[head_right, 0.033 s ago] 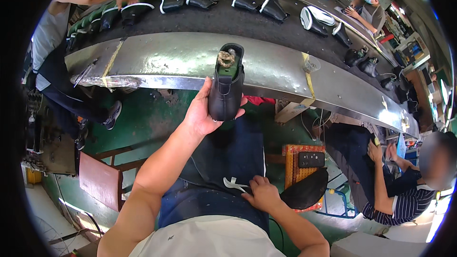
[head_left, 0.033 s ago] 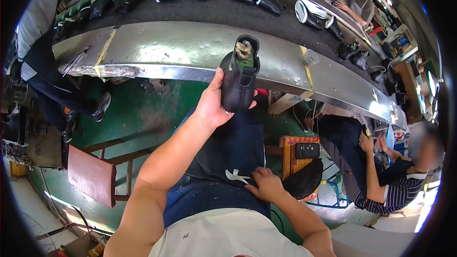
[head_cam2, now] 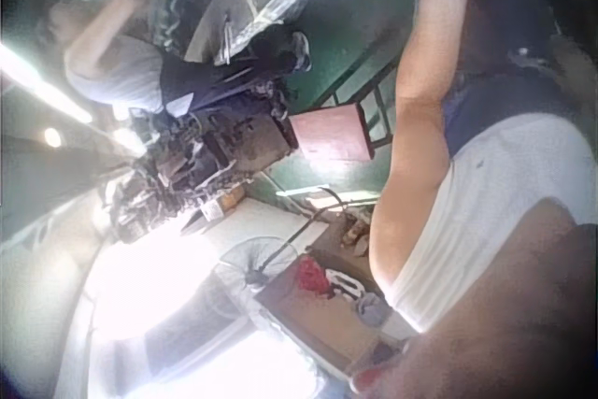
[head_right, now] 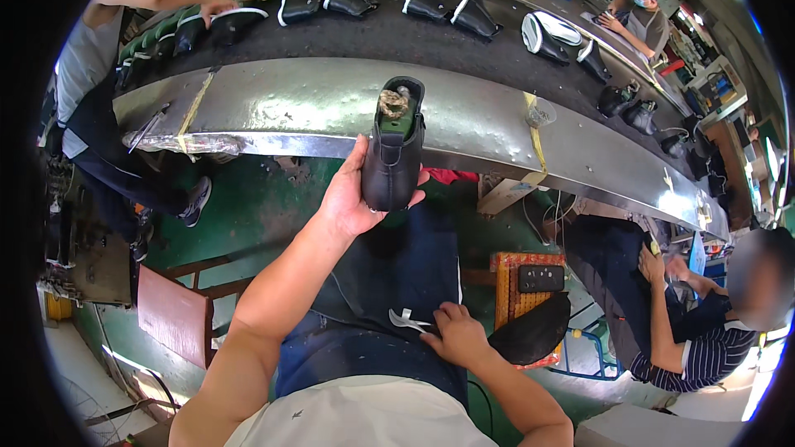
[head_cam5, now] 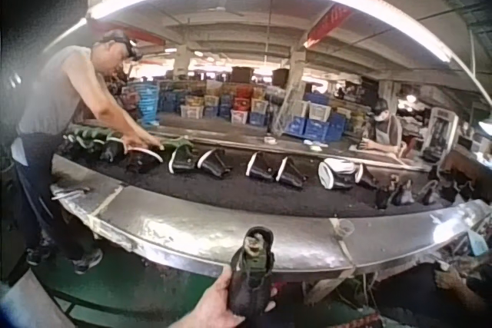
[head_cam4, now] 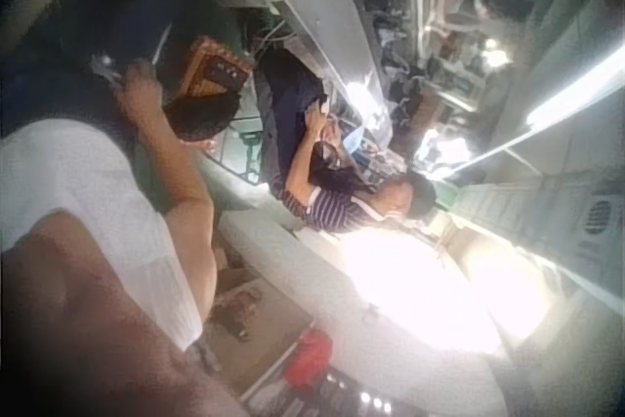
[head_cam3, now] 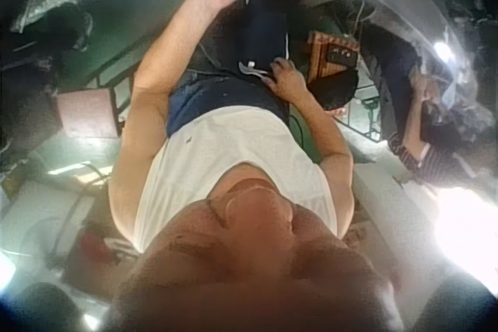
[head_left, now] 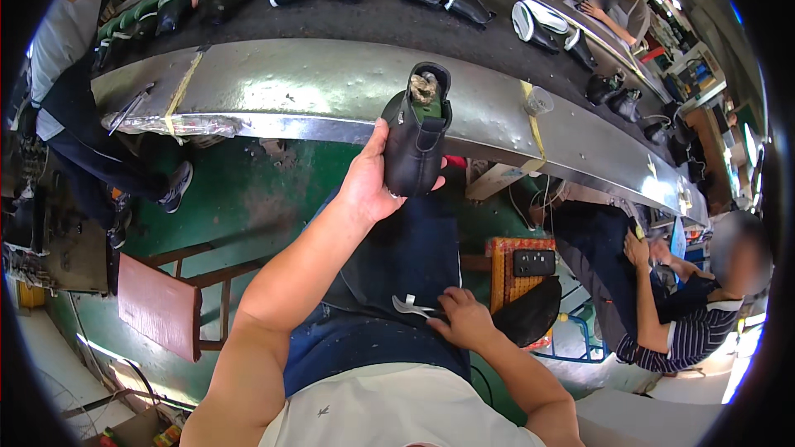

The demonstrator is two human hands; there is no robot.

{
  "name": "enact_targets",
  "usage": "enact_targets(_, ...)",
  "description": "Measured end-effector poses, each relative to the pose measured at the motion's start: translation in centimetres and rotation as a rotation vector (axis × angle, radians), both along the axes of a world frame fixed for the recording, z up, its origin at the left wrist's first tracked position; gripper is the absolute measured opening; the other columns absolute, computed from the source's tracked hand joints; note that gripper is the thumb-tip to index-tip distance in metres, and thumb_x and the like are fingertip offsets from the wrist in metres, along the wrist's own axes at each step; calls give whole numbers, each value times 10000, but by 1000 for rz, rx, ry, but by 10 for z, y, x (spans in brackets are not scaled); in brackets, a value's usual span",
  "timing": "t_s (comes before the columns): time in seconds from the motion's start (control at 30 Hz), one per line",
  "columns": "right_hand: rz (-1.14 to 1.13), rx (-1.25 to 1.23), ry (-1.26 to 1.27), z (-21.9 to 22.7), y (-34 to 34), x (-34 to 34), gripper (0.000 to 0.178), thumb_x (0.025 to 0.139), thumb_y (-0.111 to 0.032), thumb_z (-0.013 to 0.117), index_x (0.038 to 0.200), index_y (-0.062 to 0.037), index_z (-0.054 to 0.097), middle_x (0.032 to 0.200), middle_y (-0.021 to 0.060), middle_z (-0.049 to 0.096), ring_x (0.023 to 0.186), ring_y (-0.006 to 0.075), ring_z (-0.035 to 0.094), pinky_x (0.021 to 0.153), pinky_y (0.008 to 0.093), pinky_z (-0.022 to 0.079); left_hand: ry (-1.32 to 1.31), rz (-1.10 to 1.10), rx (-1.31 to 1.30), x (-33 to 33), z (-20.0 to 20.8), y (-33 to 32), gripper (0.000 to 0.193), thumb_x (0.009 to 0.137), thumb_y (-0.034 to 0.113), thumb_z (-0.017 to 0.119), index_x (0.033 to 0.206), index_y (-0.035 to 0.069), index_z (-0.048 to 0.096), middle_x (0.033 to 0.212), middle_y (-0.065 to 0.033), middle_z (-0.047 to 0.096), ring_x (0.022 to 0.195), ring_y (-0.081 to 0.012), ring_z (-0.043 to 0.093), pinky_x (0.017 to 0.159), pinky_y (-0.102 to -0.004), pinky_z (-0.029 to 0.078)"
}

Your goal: The recorder is performing lasting and finishing operations on shoes at an assembly line, using pliers and a hammer.

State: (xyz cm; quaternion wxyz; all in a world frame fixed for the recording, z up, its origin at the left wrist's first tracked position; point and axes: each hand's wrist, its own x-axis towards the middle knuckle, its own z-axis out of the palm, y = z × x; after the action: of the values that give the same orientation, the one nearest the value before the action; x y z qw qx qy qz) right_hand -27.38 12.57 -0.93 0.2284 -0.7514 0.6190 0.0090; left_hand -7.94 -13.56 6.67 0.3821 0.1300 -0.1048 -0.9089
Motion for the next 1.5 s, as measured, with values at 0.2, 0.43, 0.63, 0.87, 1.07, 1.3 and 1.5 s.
enact_targets(0.2, -22, -285, -270, 15, -57, -16, 582, 895, -374, 738, 1307, 6, 585, 1345, 206, 555, 1225, 406, 563, 967, 454, 525, -79, 3, 12, -5, 5, 4, 644, 1069, 589, 307, 1384, 86, 556, 1287, -182, 641, 1185, -412, 630, 985, -615, 524)
enact_targets(0.43, -238, -416, -963, 63, -156, 21, 883, 806, -313, 845, 1469, 7, 357, 1391, 223, 528, 1304, 316, 534, 1042, 409, 474, -160, 77, -21, -18, 3, 13, 621, 1089, 547, 296, 1378, 64, 558, 1302, -152, 649, 1173, -309, 651, 1036, -494, 519)
enact_targets(0.63, -238, -194, -1192, 87, -212, 3, 894, 776, -257, 877, 1465, -8, 364, 1379, 137, 550, 1263, 236, 555, 1071, 388, 450, -485, 119, -328, -14, 2, -1, 641, 1076, 512, 422, 1520, 59, 330, 1562, -172, 386, 1453, -317, 369, 1189, -503, 275)
enact_targets(0.87, -25, -210, -913, 123, -237, -13, 1156, 741, -319, 905, 1581, 14, 185, 1422, 185, 522, 1248, 241, 570, 1046, 370, 463, -1108, 650, -1371, -13, 16, -60, 720, 1091, 507, 286, 1561, -38, 297, 1621, -267, 257, 1529, -377, 219, 1233, -492, 146)
enact_targets(1.07, 117, -685, -601, 134, -276, -3, 1170, 748, -564, 830, 1561, 40, 243, 1462, 292, 425, 1245, 469, 530, 1059, 494, 456, -753, 385, -1034, -13, 34, -97, 737, 1092, 555, 222, 1536, -21, 343, 1436, -177, 523, 1343, -244, 497, 1142, -355, 376)
enact_targets(1.3, 94, -582, -1034, 130, -300, 36, 1186, 756, -361, 884, 1574, 52, 131, 1505, 291, 376, 1394, 420, 431, 1149, 458, 369, -626, 341, -708, -13, 37, -124, 730, 1059, 643, 229, 1343, 52, 551, 1158, -101, 664, 1009, -155, 681, 919, -320, 577)
enact_targets(1.5, -249, -785, -960, 106, -286, 84, 1124, 849, -390, 811, 1593, 35, 84, 1499, 223, 436, 1349, 313, 499, 1119, 395, 397, -760, 352, -725, 1, 43, -124, 642, 1098, 519, 285, 1326, -8, 571, 1146, -146, 690, 971, -184, 704, 919, -334, 576)
